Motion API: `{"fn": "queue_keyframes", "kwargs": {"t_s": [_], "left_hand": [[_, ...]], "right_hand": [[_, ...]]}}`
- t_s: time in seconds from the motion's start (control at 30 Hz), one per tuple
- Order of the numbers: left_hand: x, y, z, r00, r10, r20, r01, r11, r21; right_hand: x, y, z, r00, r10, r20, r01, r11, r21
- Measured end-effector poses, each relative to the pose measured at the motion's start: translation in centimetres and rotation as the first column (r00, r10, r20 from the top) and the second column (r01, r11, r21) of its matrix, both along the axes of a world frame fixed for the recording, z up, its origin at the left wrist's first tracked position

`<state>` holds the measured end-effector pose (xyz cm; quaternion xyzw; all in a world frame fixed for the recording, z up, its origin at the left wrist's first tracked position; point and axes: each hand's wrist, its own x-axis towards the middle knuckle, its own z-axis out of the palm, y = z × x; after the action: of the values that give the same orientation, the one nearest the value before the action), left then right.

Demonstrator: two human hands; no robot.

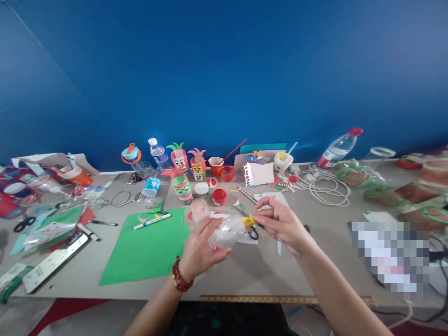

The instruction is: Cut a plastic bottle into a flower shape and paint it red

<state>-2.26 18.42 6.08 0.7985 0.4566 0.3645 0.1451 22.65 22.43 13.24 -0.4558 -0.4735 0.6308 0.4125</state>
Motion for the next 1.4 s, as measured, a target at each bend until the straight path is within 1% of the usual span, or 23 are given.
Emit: {"fn": "queue_keyframes", "kwargs": {"t_s": [0.13,0.2,0.3,0.4,0.47,0.57,0.6,0.63,0.67,0.7,0.73,0.77,0.8,0.87,0.9,0.93,1.0,1.03,1.07,1.13,1.2,1.27,1.4], "left_hand": [[-0.9,0.3,-0.5,0.982,0.093,0.167,-0.078,0.993,-0.092],[-1.7,0.5,-0.6,0.939,0.161,0.303,-0.116,0.980,-0.161],[-3.4,0.7,-0.2,0.831,0.249,0.497,-0.129,0.956,-0.264],[-5.4,0.9,1.3,0.777,0.252,0.577,-0.115,0.958,-0.263],[-6.7,1.0,2.8,0.797,0.203,0.569,-0.081,0.969,-0.232],[-8.3,1.1,5.2,0.826,0.195,0.529,-0.084,0.970,-0.226],[-8.6,1.0,5.9,0.836,0.205,0.510,-0.100,0.969,-0.226],[-8.9,1.0,6.5,0.842,0.213,0.495,-0.117,0.969,-0.218],[-9.1,0.9,7.0,0.846,0.218,0.486,-0.130,0.969,-0.210],[-9.2,0.8,7.3,0.849,0.217,0.483,-0.133,0.970,-0.202],[-9.2,0.7,7.5,0.847,0.210,0.488,-0.127,0.972,-0.198],[-9.2,0.5,7.5,0.845,0.198,0.497,-0.111,0.974,-0.200],[-9.0,0.4,7.3,0.841,0.184,0.509,-0.090,0.975,-0.204],[-8.3,0.3,6.6,0.826,0.164,0.539,-0.046,0.973,-0.226],[-7.8,0.2,6.1,0.817,0.157,0.554,-0.020,0.969,-0.245],[-7.0,0.2,5.6,0.805,0.155,0.573,0.007,0.963,-0.271],[-5.2,0.2,4.4,0.772,0.143,0.619,0.094,0.938,-0.334],[-4.1,0.3,3.9,0.751,0.127,0.648,0.156,0.919,-0.361],[-3.0,0.3,3.5,0.727,0.110,0.678,0.225,0.894,-0.386],[-1.0,0.3,2.8,0.668,0.117,0.735,0.325,0.842,-0.430],[0.5,0.2,2.3,0.623,0.152,0.767,0.383,0.796,-0.469],[1.7,0.0,1.7,0.600,0.175,0.781,0.377,0.799,-0.468],[3.2,-0.5,0.0,0.564,0.234,0.792,0.287,0.844,-0.454]], "right_hand": [[1.2,0.5,-0.7,0.990,-0.141,-0.011,0.141,0.987,0.077],[1.2,0.4,-1.5,0.986,-0.160,0.055,0.152,0.980,0.128],[-0.7,-0.2,-3.3,0.980,-0.069,0.185,0.037,0.984,0.172],[-5.2,-1.7,-5.6,0.958,0.153,0.242,-0.194,0.968,0.157],[-9.1,-3.0,-6.9,0.918,0.347,0.191,-0.375,0.917,0.133],[-14.5,-5.3,-8.2,0.860,0.480,0.173,-0.504,0.853,0.135],[-15.9,-6.0,-8.4,0.826,0.539,0.166,-0.561,0.815,0.145],[-16.9,-6.6,-8.7,0.742,0.649,0.165,-0.670,0.719,0.187],[-17.6,-7.1,-8.8,0.688,0.708,0.159,-0.724,0.650,0.232],[-17.9,-7.3,-9.0,0.647,0.748,0.148,-0.754,0.598,0.271],[-17.9,-7.3,-9.1,0.630,0.765,0.135,-0.762,0.574,0.301],[-17.6,-7.1,-9.3,0.643,0.757,0.114,-0.747,0.588,0.310],[-16.9,-6.7,-9.4,0.684,0.723,0.093,-0.713,0.636,0.296],[-14.8,-5.4,-9.5,0.789,0.611,0.061,-0.609,0.765,0.210],[-13.4,-4.7,-9.4,0.870,0.490,0.059,-0.493,0.857,0.152],[-12.0,-4.0,-9.1,0.915,0.397,0.065,-0.403,0.906,0.133],[-9.3,-3.0,-8.1,0.972,0.230,0.047,-0.234,0.962,0.143],[-8.1,-2.7,-7.4,0.989,0.150,0.007,-0.148,0.972,0.180],[-7.2,-2.6,-6.8,0.993,0.118,-0.023,-0.111,0.972,0.205],[-5.9,-2.8,-5.6,0.996,0.082,-0.046,-0.069,0.970,0.233],[-5.4,-3.3,-5.1,0.998,0.058,-0.037,-0.048,0.968,0.245],[-5.4,-4.0,-5.3,1.000,0.026,-0.005,-0.024,0.965,0.261],[-6.0,-4.9,-6.8,0.989,-0.075,0.130,0.026,0.939,0.342]]}}
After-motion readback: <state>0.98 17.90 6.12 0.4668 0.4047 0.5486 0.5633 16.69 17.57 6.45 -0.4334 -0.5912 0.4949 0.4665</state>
